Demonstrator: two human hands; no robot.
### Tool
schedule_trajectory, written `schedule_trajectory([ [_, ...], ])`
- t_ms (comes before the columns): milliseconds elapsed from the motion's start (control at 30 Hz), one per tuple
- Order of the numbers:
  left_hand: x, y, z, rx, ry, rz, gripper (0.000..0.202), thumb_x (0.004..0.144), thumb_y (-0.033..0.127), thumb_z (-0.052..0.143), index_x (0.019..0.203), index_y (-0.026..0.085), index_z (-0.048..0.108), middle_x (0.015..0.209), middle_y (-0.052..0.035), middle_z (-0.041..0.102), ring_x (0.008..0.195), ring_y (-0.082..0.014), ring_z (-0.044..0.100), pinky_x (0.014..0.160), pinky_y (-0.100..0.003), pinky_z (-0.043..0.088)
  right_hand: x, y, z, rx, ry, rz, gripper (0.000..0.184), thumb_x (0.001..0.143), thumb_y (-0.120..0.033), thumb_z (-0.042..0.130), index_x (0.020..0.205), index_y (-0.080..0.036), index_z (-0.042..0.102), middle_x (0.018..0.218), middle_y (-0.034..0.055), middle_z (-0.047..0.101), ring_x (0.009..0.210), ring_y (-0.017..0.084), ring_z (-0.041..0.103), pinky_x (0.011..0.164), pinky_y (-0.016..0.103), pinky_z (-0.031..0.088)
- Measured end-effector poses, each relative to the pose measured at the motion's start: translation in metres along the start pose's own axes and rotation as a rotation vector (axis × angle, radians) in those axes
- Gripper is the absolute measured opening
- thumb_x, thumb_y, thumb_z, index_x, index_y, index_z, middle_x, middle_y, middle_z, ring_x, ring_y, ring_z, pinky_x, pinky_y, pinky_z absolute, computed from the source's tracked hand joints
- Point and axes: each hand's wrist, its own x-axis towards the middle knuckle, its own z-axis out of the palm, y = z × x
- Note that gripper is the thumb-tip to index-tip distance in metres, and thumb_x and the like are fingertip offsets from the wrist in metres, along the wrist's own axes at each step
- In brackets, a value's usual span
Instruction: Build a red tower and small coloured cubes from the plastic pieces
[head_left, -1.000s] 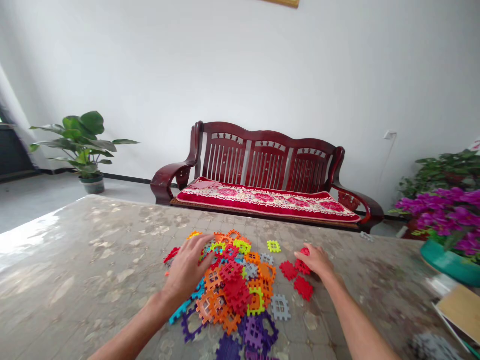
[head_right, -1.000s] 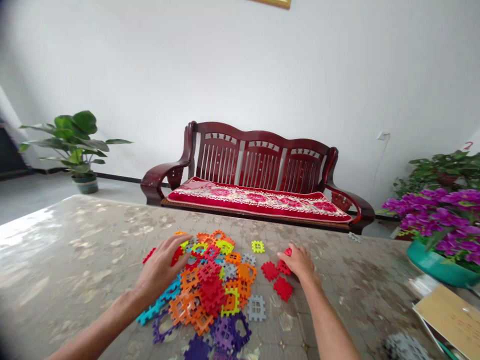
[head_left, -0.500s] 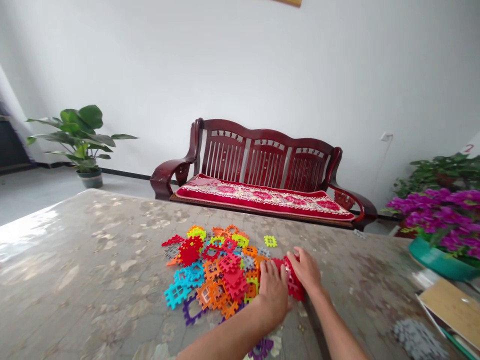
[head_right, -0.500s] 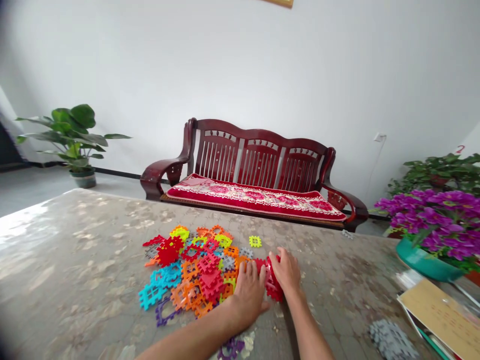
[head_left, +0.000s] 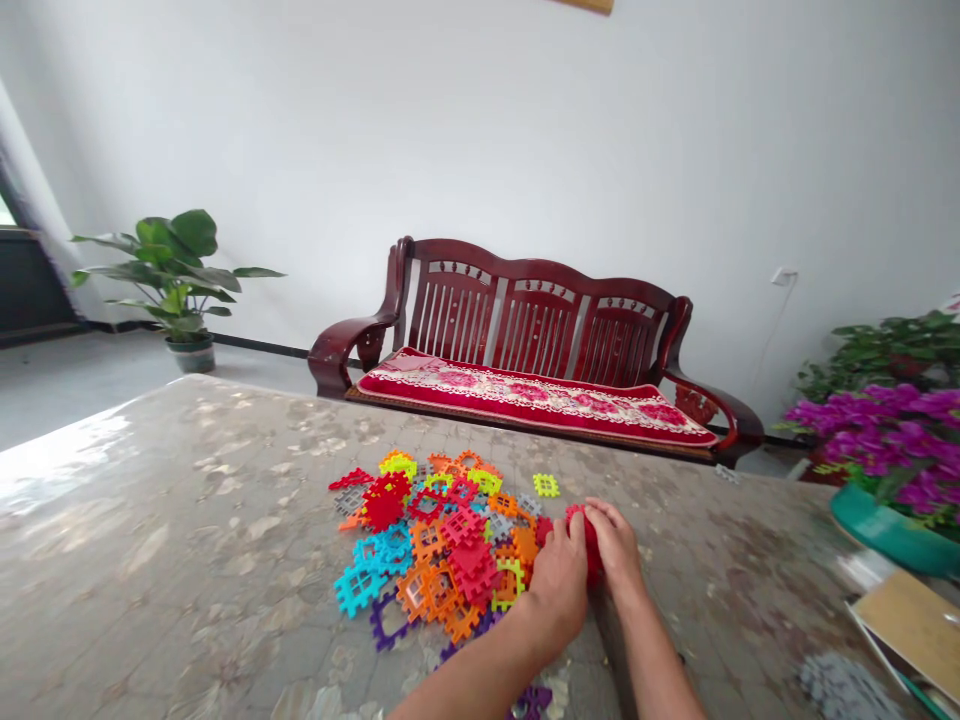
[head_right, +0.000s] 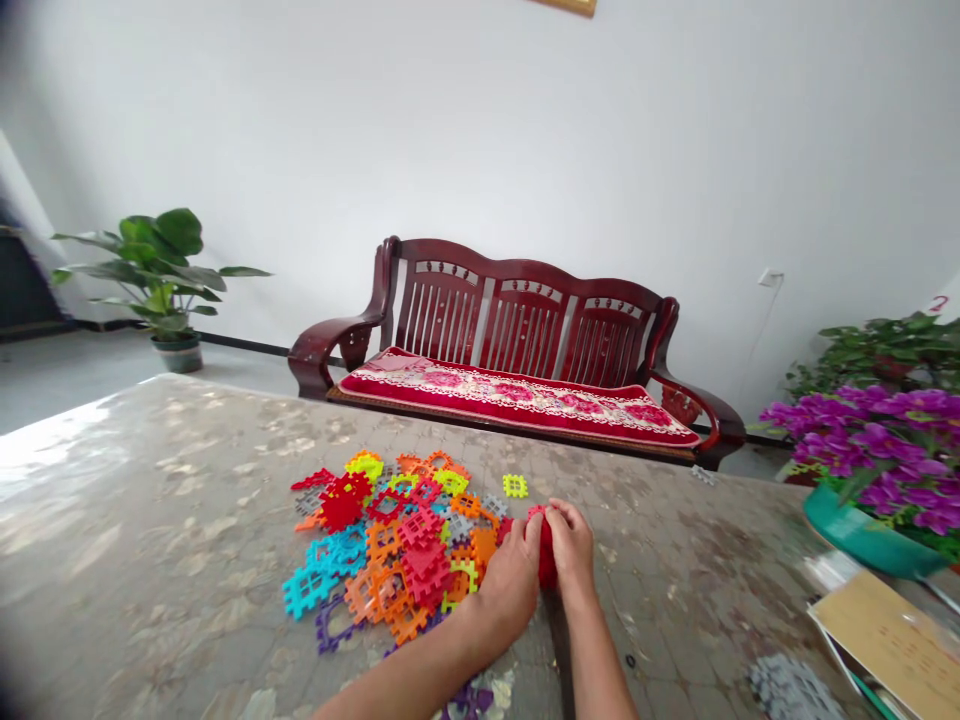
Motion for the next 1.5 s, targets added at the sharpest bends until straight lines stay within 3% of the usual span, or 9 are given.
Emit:
schedule_trajectory([
  [233,-0.027,-0.035,-0.049,-0.591,0.165,0.162,0.091,0.058,-0.007,0.051,0.144,0.017,0.031,0.141,-0.0153,0.04,0.132,-0.0223,0.04,0.114,-0.037,0.034,-0.044,-0.057,0.045,0.144,-0.094,-0.022,0.047,0.065,-0.039,0.068,0.107,-0.022,0.059,0.085,0.0,0.07,0.077,0.02,0.066,0.069,0.029,0.052],
  [433,-0.043,-0.077,-0.097,-0.639,0.262,-0.026,0.084,0.056,0.002,0.057,0.137,0.02,0.043,0.131,-0.0103,0.049,0.125,-0.0249,0.046,0.11,-0.042,0.037,-0.068,-0.071,0.105,0.264,-0.195,-0.064,0.037,0.063,-0.034,0.065,0.097,-0.022,0.058,0.087,-0.0003,0.067,0.079,0.018,0.063,0.072,0.029,0.051],
  [567,-0.052,-0.108,-0.119,-0.558,0.36,-0.077,0.072,0.057,0.003,0.055,0.127,0.02,0.053,0.123,-0.0079,0.057,0.117,-0.0232,0.053,0.104,-0.038,0.042,-0.072,-0.067,0.123,0.254,-0.227,-0.089,0.031,0.066,-0.033,0.06,0.095,-0.021,0.06,0.084,0.0001,0.067,0.076,0.017,0.061,0.07,0.028,0.049],
  [833,-0.069,-0.157,-0.159,-0.282,0.283,-0.274,0.074,0.072,0.012,0.055,0.143,0.021,0.037,0.084,0.0016,0.067,0.073,-0.015,0.063,0.072,-0.026,0.045,-0.056,-0.064,0.103,-0.073,-0.372,-0.264,0.031,0.072,-0.037,0.055,0.095,-0.02,0.068,0.093,0.0048,0.07,0.086,0.022,0.063,0.08,0.033,0.049],
  [967,-0.07,-0.167,-0.174,-0.062,0.222,-0.332,0.076,0.079,0.023,0.058,0.15,0.019,0.029,0.076,0.001,0.067,0.072,-0.0181,0.065,0.067,-0.025,0.042,-0.038,-0.06,0.08,-0.333,-0.471,-0.313,0.034,0.074,-0.034,0.05,0.099,-0.021,0.07,0.102,0.0058,0.072,0.085,0.022,0.065,0.083,0.036,0.05],
  [1133,-0.069,-0.187,-0.168,0.05,0.172,-0.33,0.082,0.081,0.023,0.057,0.154,0.016,0.019,0.101,-0.0093,0.072,0.095,-0.0236,0.068,0.078,-0.028,0.045,-0.007,-0.03,0.042,-0.702,-0.539,-0.264,0.069,0.057,-0.015,0.052,0.125,-0.02,0.062,0.131,0.008,0.062,0.124,0.026,0.053,0.106,0.039,0.038],
  [1267,-0.074,-0.2,-0.158,0.043,0.196,-0.323,0.08,0.081,0.017,0.053,0.154,0.017,0.021,0.14,-0.0158,0.056,0.124,-0.0242,0.056,0.095,-0.031,0.043,-0.004,-0.005,0.024,-0.861,-0.671,-0.228,0.086,0.053,-0.012,0.054,0.138,-0.02,0.052,0.139,0.0092,0.056,0.129,0.028,0.048,0.109,0.039,0.035],
  [1367,-0.078,-0.205,-0.156,0.029,0.204,-0.317,0.074,0.081,0.013,0.048,0.152,0.018,0.026,0.146,-0.0149,0.05,0.13,-0.0235,0.052,0.101,-0.033,0.042,-0.014,0.003,0.024,-0.928,-0.668,-0.286,0.083,0.056,-0.011,0.053,0.138,-0.023,0.052,0.138,0.0071,0.056,0.127,0.026,0.049,0.107,0.037,0.036],
  [1500,-0.081,-0.212,-0.16,-0.018,0.234,-0.282,0.068,0.078,0.008,0.044,0.145,0.02,0.04,0.141,-0.0107,0.056,0.128,-0.0212,0.054,0.104,-0.035,0.042,-0.02,0.004,0.023,-1.024,-0.587,-0.357,0.065,0.058,-0.009,0.052,0.12,-0.025,0.065,0.121,0.0055,0.062,0.117,0.023,0.054,0.101,0.032,0.04],
])
